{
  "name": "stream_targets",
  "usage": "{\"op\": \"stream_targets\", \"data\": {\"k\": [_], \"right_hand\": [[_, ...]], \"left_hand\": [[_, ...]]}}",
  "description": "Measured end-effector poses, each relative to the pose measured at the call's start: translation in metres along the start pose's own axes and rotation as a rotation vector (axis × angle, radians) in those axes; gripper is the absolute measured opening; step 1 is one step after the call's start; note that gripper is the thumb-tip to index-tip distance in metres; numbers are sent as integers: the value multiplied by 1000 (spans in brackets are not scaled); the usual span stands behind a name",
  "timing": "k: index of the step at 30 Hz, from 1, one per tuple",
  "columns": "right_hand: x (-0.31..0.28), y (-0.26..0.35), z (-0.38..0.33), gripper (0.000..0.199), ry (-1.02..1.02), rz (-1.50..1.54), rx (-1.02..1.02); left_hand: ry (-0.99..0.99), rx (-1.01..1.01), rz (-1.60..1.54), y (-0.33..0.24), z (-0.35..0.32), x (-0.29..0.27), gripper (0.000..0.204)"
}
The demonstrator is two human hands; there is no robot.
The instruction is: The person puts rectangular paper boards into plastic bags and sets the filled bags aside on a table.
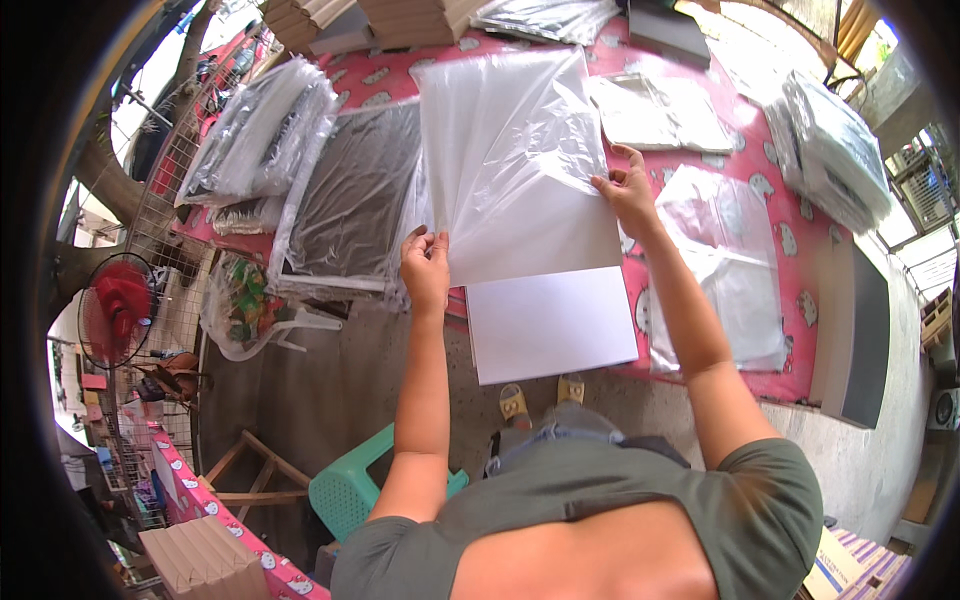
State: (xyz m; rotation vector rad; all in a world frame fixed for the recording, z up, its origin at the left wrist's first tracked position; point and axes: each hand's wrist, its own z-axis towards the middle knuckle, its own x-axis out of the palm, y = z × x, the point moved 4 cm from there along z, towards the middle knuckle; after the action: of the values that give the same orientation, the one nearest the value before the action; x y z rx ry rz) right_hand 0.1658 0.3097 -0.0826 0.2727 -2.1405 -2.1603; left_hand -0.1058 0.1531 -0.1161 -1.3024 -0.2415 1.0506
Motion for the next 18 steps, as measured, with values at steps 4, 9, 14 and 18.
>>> {"op": "stream_targets", "data": {"k": [4,9,14,18], "right_hand": [[-32,-42,-75,37,167,-134,176],[-53,-62,-202,60,114,141,591],[-66,-37,-287,48,163,152,777],[-56,-20,-292,37,248,45,698]], "left_hand": [[332,-455,-567,12,-63,-27,43],[543,-800,-685,10,-145,-72,51],[404,-888,-631,0,-213,-110,25],[162,-784,-876,-45,-201,-89,15]]}}
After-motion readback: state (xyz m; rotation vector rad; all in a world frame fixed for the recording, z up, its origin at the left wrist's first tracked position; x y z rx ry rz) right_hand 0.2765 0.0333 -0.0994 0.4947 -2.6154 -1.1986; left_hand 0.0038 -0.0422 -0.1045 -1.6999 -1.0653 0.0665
